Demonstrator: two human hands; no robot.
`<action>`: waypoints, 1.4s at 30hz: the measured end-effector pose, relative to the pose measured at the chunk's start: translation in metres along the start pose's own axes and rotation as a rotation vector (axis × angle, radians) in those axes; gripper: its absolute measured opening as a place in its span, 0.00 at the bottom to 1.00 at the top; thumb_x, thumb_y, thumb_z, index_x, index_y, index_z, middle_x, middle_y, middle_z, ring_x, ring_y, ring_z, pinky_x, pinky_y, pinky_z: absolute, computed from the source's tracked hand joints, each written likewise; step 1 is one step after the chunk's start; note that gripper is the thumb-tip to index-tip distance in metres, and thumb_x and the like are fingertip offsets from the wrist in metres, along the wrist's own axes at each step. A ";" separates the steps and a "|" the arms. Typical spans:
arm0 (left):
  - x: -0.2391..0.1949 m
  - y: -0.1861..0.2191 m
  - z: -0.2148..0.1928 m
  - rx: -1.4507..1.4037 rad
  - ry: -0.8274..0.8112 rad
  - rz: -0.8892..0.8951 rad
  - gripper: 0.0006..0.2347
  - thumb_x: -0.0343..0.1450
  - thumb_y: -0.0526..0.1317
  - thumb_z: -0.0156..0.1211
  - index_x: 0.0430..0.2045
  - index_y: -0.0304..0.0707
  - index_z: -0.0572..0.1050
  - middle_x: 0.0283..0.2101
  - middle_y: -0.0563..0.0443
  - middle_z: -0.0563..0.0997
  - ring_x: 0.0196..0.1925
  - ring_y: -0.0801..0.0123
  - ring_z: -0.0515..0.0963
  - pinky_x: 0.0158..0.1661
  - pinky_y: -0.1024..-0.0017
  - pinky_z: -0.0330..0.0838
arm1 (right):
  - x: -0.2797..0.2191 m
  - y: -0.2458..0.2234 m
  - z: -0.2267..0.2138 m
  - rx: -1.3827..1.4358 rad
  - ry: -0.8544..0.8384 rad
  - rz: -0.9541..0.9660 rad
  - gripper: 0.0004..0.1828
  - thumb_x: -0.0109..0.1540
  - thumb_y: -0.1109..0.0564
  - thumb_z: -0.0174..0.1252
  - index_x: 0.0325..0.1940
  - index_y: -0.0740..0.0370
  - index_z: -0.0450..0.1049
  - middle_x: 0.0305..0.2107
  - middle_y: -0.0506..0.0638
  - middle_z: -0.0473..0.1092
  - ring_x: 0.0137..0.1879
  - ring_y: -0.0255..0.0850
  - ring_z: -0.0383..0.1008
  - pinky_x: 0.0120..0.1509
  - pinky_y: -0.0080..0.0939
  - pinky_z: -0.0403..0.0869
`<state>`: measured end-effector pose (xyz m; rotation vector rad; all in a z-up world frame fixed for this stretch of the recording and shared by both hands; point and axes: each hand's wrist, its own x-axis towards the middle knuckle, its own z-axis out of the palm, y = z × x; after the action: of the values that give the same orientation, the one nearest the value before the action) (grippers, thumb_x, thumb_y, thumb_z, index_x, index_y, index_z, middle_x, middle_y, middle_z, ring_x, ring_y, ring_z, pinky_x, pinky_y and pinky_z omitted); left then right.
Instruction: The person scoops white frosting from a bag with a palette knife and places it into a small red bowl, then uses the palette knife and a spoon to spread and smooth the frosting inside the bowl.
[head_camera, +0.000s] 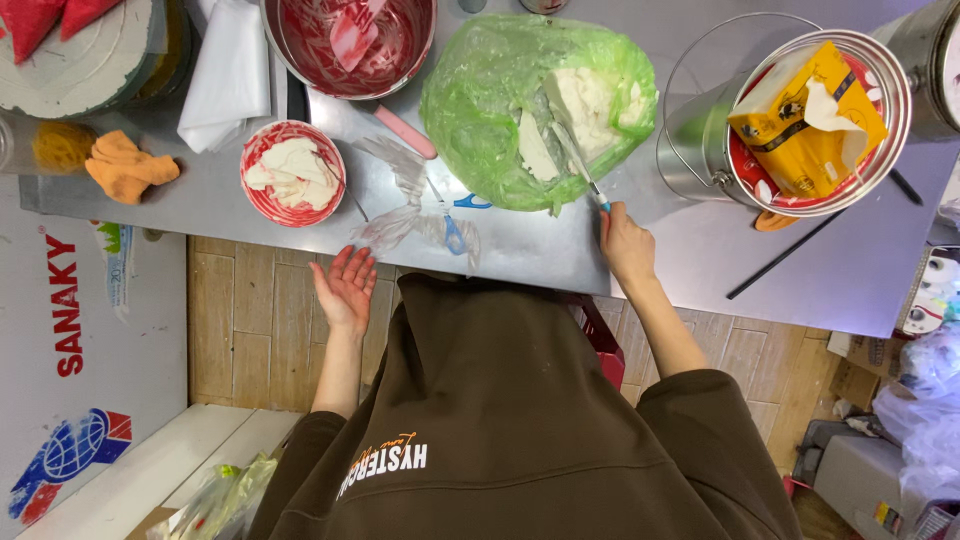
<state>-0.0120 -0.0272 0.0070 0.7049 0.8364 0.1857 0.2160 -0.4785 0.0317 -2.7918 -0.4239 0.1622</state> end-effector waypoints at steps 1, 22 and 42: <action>-0.002 0.000 0.000 0.006 0.003 0.005 0.36 0.72 0.70 0.40 0.62 0.35 0.66 0.60 0.41 0.76 0.58 0.59 0.75 0.59 0.62 0.66 | -0.002 0.001 -0.004 0.019 0.005 -0.017 0.11 0.73 0.51 0.50 0.43 0.61 0.65 0.24 0.60 0.73 0.27 0.61 0.74 0.30 0.60 0.71; 0.010 0.000 0.016 -0.014 0.024 0.003 0.36 0.73 0.70 0.40 0.61 0.34 0.68 0.57 0.42 0.77 0.57 0.58 0.76 0.61 0.60 0.66 | 0.012 0.005 0.010 -0.011 -0.017 0.044 0.11 0.73 0.52 0.49 0.46 0.62 0.60 0.20 0.62 0.73 0.25 0.64 0.74 0.28 0.63 0.71; 0.012 -0.003 0.012 -0.034 0.014 0.008 0.36 0.72 0.70 0.41 0.59 0.36 0.68 0.55 0.42 0.79 0.55 0.59 0.76 0.58 0.61 0.67 | 0.014 0.002 0.010 -0.022 -0.141 0.081 0.14 0.73 0.48 0.46 0.48 0.62 0.58 0.19 0.67 0.72 0.26 0.69 0.74 0.31 0.70 0.71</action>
<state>0.0044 -0.0308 0.0037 0.6760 0.8419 0.2117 0.2285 -0.4734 0.0202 -2.8310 -0.3479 0.3760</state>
